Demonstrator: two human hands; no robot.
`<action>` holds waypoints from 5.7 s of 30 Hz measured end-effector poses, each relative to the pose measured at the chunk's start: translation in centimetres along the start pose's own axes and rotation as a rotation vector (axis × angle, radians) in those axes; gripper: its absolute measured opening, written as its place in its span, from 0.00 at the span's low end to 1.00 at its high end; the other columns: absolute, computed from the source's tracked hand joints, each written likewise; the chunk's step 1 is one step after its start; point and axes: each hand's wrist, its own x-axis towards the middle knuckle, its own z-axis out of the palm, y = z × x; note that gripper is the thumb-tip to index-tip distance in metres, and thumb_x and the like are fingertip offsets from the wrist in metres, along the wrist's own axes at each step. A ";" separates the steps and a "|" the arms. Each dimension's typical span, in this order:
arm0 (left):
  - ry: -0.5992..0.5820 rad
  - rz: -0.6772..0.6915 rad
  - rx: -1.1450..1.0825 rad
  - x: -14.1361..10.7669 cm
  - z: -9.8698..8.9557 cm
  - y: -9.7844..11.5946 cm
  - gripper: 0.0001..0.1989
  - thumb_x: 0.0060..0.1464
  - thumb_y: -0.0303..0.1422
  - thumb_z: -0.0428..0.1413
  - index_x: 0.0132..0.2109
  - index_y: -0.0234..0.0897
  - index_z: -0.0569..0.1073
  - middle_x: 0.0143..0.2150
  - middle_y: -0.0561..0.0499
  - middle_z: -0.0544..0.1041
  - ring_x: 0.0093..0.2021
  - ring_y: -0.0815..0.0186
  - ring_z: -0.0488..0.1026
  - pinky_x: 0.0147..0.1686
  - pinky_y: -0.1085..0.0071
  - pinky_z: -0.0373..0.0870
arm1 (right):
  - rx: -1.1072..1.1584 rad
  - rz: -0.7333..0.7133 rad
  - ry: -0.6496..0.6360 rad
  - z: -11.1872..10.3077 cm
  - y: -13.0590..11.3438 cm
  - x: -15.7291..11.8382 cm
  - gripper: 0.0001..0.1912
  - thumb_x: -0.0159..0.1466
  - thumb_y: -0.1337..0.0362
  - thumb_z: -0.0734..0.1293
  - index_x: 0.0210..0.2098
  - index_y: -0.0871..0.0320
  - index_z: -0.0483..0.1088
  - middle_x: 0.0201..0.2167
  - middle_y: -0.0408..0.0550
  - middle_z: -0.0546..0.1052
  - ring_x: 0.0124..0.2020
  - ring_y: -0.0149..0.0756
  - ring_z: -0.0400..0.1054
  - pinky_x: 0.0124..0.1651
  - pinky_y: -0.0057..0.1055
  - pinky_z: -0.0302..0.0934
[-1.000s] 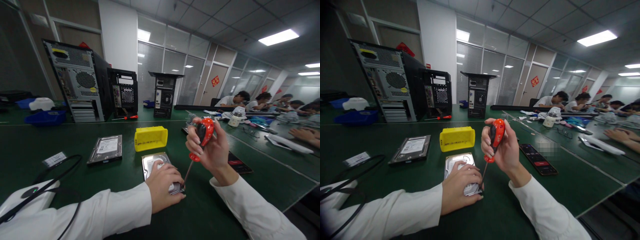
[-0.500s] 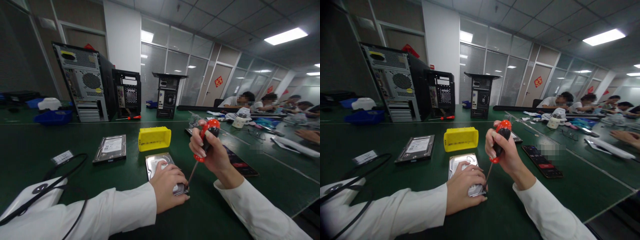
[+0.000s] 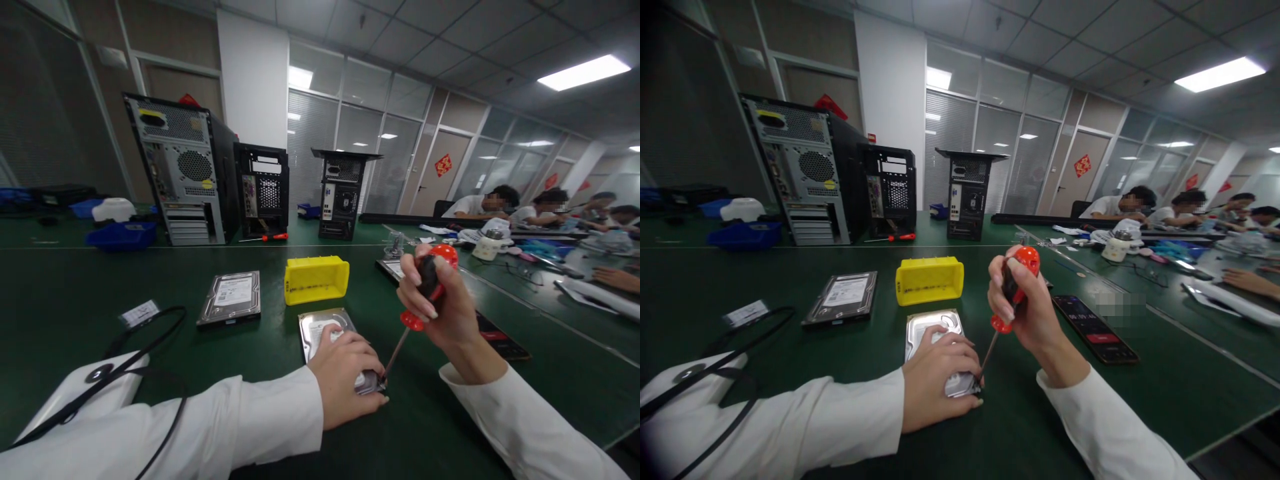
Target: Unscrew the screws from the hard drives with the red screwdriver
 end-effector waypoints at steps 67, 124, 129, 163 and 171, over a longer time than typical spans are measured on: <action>0.037 0.021 0.024 -0.1 0.3 -0.2 0.10 0.44 0.39 0.63 0.35 0.44 0.74 0.41 0.56 0.77 0.48 0.60 0.68 0.50 0.55 0.46 | -0.237 -0.098 0.005 0.2 1.1 -0.5 0.13 0.58 0.67 0.67 0.39 0.52 0.59 0.30 0.38 0.66 0.14 0.20 0.59 0.14 0.19 0.52; 0.571 -0.336 0.662 -0.1 -9.5 -12.0 0.24 0.53 0.39 0.56 0.54 0.38 0.59 0.50 0.42 0.64 0.49 0.52 0.63 0.45 0.58 0.53 | -2.209 0.229 -0.075 -10.5 8.7 2.4 0.15 0.65 0.59 0.60 0.46 0.63 0.65 0.41 0.50 0.71 0.38 0.33 0.68 0.40 0.35 0.66; 0.485 -0.337 0.572 -0.2 -9.6 -12.5 0.20 0.56 0.37 0.53 0.52 0.39 0.57 0.35 0.53 0.71 0.37 0.62 0.71 0.42 0.62 0.52 | -2.199 0.155 -0.088 -10.6 8.7 2.1 0.15 0.66 0.58 0.57 0.44 0.63 0.66 0.40 0.51 0.70 0.39 0.35 0.66 0.39 0.34 0.64; 0.285 -0.265 0.608 -0.9 -9.4 -11.7 0.24 0.55 0.31 0.48 0.59 0.30 0.62 0.44 0.42 0.73 0.44 0.55 0.70 0.44 0.62 0.67 | -2.045 0.389 -0.597 -3.1 10.8 3.9 0.16 0.64 0.61 0.61 0.49 0.62 0.64 0.46 0.52 0.69 0.44 0.36 0.67 0.45 0.39 0.65; 0.328 -0.201 0.668 -0.7 -9.1 -12.1 0.24 0.54 0.30 0.50 0.58 0.29 0.63 0.39 0.44 0.72 0.41 0.57 0.68 0.41 0.64 0.66 | -2.091 0.419 -0.621 -3.6 11.3 4.1 0.16 0.64 0.61 0.61 0.49 0.62 0.64 0.46 0.52 0.69 0.44 0.37 0.67 0.45 0.40 0.65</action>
